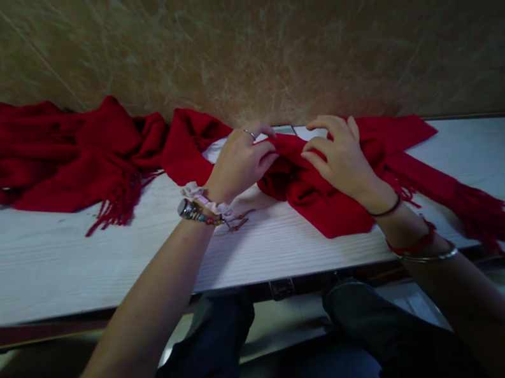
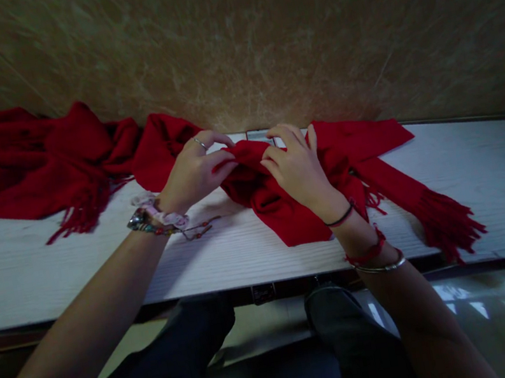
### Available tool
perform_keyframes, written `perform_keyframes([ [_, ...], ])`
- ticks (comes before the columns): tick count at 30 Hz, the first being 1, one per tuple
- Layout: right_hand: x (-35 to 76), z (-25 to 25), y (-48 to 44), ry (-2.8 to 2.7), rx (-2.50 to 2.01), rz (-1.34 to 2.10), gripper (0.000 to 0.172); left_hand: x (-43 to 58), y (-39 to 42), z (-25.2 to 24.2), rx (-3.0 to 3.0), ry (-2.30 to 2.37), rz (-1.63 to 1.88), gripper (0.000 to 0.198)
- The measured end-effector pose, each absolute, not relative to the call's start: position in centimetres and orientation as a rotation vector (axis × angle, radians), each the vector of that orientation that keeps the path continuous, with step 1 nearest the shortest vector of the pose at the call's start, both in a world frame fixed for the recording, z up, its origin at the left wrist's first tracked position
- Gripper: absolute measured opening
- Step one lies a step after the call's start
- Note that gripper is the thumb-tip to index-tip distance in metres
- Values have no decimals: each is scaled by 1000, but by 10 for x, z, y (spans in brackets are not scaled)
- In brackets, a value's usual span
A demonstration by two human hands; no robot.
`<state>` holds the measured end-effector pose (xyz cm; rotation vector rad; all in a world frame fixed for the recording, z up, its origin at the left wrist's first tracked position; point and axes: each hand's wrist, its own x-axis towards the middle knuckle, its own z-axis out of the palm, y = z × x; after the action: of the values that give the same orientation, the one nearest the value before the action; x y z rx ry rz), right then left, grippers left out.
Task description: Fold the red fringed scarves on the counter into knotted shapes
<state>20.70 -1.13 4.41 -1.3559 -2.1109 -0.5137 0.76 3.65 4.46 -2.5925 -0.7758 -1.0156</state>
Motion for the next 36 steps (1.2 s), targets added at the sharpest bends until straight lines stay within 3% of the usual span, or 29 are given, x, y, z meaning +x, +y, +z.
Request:
perform_keyframes([
  [4, 206, 44, -12, -2137, -1352, -514, 31, 8, 36, 45, -2589, -758, -1057, 14],
  [10, 204, 40, -11, -2118, -1404, -533, 18, 8, 35, 44, -2583, -738, -1047, 17],
  [15, 200, 39, -13, -2178, -1406, -559, 32, 9, 34, 43, -2580, -749, -1047, 16],
  [19, 199, 38, -11, -2096, -1429, -609, 20, 10, 34, 43, -2573, -733, -1041, 16],
  [26, 198, 37, -14, -2113, -1374, -656, 28, 10, 32, 43, -2554, -775, -1069, 17],
  [36, 200, 37, -13, -1963, -1388, -582, 20, 11, 31, 44, -2538, -779, -1072, 20],
])
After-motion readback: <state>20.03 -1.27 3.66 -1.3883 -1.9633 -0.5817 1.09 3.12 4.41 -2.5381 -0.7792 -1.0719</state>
